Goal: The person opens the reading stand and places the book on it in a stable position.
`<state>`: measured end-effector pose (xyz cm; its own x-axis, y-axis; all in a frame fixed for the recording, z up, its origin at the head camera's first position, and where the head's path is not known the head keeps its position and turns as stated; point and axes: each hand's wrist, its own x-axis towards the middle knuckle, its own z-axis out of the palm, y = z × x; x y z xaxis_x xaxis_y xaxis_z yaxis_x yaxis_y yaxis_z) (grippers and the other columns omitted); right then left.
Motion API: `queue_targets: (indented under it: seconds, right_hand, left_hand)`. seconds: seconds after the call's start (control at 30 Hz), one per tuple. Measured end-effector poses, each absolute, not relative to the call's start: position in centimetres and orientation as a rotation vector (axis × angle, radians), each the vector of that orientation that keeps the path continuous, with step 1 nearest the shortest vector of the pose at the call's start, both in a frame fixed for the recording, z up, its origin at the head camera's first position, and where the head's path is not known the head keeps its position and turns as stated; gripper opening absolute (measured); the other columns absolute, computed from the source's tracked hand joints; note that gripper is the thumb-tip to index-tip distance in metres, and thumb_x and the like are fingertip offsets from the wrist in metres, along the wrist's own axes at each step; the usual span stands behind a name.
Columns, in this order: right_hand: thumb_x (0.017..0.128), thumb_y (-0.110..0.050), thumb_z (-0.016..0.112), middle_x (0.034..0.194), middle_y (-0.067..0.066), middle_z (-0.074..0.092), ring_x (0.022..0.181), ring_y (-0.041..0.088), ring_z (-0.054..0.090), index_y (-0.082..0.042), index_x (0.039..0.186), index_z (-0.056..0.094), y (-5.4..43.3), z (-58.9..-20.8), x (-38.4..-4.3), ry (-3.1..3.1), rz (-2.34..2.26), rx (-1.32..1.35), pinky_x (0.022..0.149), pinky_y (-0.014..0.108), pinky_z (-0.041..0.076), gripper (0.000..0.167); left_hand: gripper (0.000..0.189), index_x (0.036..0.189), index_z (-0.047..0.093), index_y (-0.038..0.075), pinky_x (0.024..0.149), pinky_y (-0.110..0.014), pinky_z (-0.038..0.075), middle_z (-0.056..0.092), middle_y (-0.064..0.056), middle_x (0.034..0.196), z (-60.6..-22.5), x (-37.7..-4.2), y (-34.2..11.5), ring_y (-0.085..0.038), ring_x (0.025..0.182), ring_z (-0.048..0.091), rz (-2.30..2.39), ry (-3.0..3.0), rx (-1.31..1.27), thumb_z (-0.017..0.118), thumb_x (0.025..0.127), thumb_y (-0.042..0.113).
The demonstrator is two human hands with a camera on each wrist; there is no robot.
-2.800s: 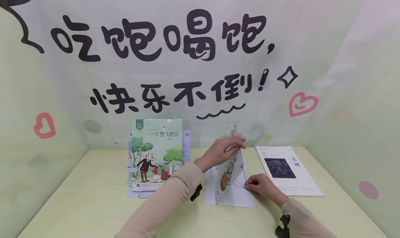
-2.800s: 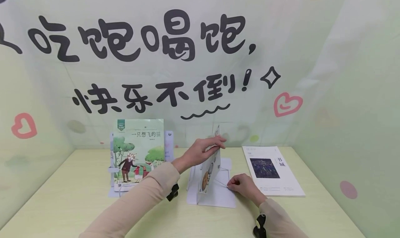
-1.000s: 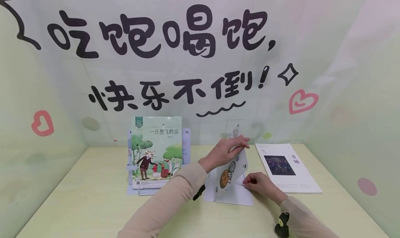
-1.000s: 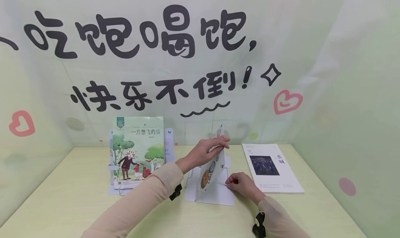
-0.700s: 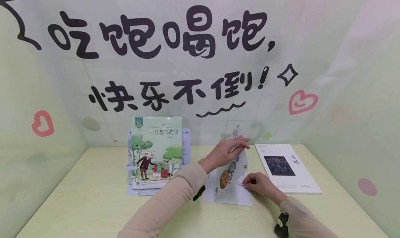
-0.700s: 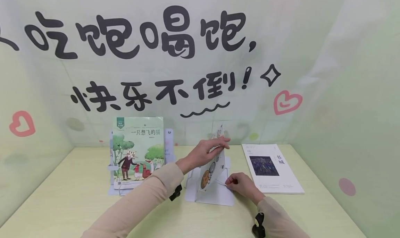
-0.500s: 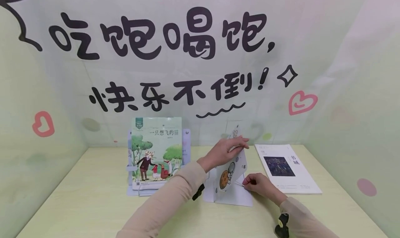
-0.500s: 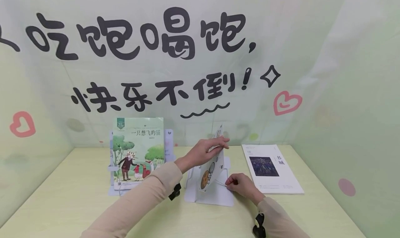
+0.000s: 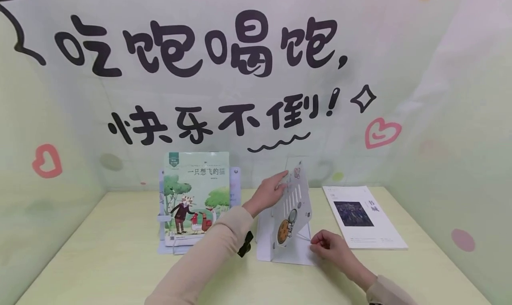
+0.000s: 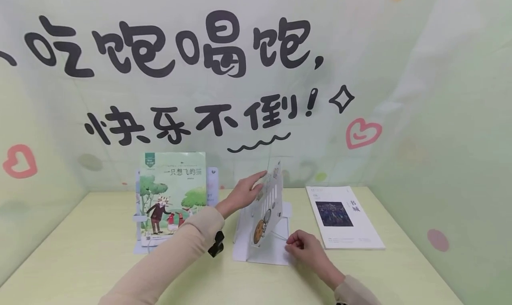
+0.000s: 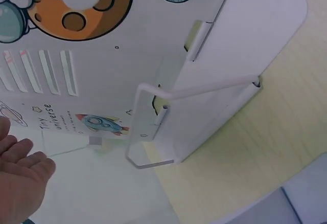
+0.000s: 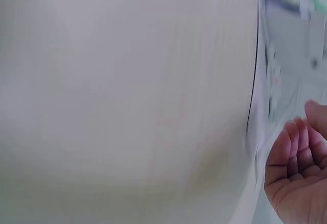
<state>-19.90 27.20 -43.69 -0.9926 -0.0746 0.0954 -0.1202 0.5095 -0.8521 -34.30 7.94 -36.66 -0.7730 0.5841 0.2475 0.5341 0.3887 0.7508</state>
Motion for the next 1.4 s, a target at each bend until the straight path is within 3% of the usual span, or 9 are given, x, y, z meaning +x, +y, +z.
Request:
queue_targets:
  seconds: [0.2, 0.43, 0.7, 1.0, 1.4]
  right_hand:
    - [0.085, -0.006, 0.065, 0.074, 0.004, 0.057, 0.06, 0.002, 0.051, 0.01, 0.092, 0.055, 22.5, -43.1, -18.3, -2.529, 1.811, 0.145, 0.054, 0.017, 0.048, 0.02]
    - [0.087, -0.006, 0.064, 0.073, 0.003, 0.054, 0.057, 0.005, 0.051, 0.009, 0.095, 0.051, 19.4, -43.4, -18.1, -2.365, 1.953, -0.042, 0.054, 0.017, 0.047, 0.021]
    - [0.089, -0.006, 0.062, 0.069, 0.008, 0.055, 0.053, 0.006, 0.05, 0.008, 0.091, 0.052, 18.6, -43.7, -18.4, -2.318, 1.892, -0.059, 0.05, 0.018, 0.046, 0.018]
    - [0.088, -0.007, 0.063, 0.066, 0.001, 0.052, 0.051, 0.004, 0.048, 0.003, 0.088, 0.054, 18.4, -44.0, -18.6, -2.351, 1.759, -0.052, 0.047, 0.017, 0.044, 0.013]
    - [0.083, 0.001, 0.065, 0.068, 0.003, 0.054, 0.051, 0.004, 0.046, 0.0, 0.082, 0.055, 20.2, -43.7, -17.8, -2.319, 1.673, -0.118, 0.045, 0.017, 0.043, 0.01]
  left_hand:
    - [0.049, 0.147, 0.028, 0.006, 0.111, -0.045, 0.031, 0.035, -0.015, 0.149, -37.8, -35.6, 7.6, -0.031, 0.137, 0.033, 1.31, 2.514, 0.766, 0.038, 0.101, 0.017]
    - [0.05, 0.149, 0.024, 0.008, 0.113, -0.044, 0.027, 0.03, -0.013, 0.152, -38.5, -36.7, 8.7, -0.029, 0.139, 0.029, 1.362, 2.451, 0.739, 0.036, 0.101, 0.017]
    - [0.05, 0.15, 0.021, 0.01, 0.115, -0.042, 0.022, 0.026, -0.01, 0.154, -39.1, -36.7, 10.3, -0.027, 0.142, 0.024, 1.371, 2.428, 0.731, 0.032, 0.102, 0.019]
    - [0.049, 0.149, 0.022, 0.006, 0.115, -0.043, 0.022, 0.025, -0.013, 0.154, -39.7, -36.9, 10.4, -0.029, 0.141, 0.024, 1.364, 2.452, 0.793, 0.033, 0.101, 0.013]
    - [0.049, 0.147, 0.024, 0.001, 0.114, -0.041, 0.025, 0.027, -0.018, 0.151, -39.4, -36.6, 9.8, -0.031, 0.139, 0.028, 1.35, 2.521, 0.791, 0.032, 0.099, 0.003]
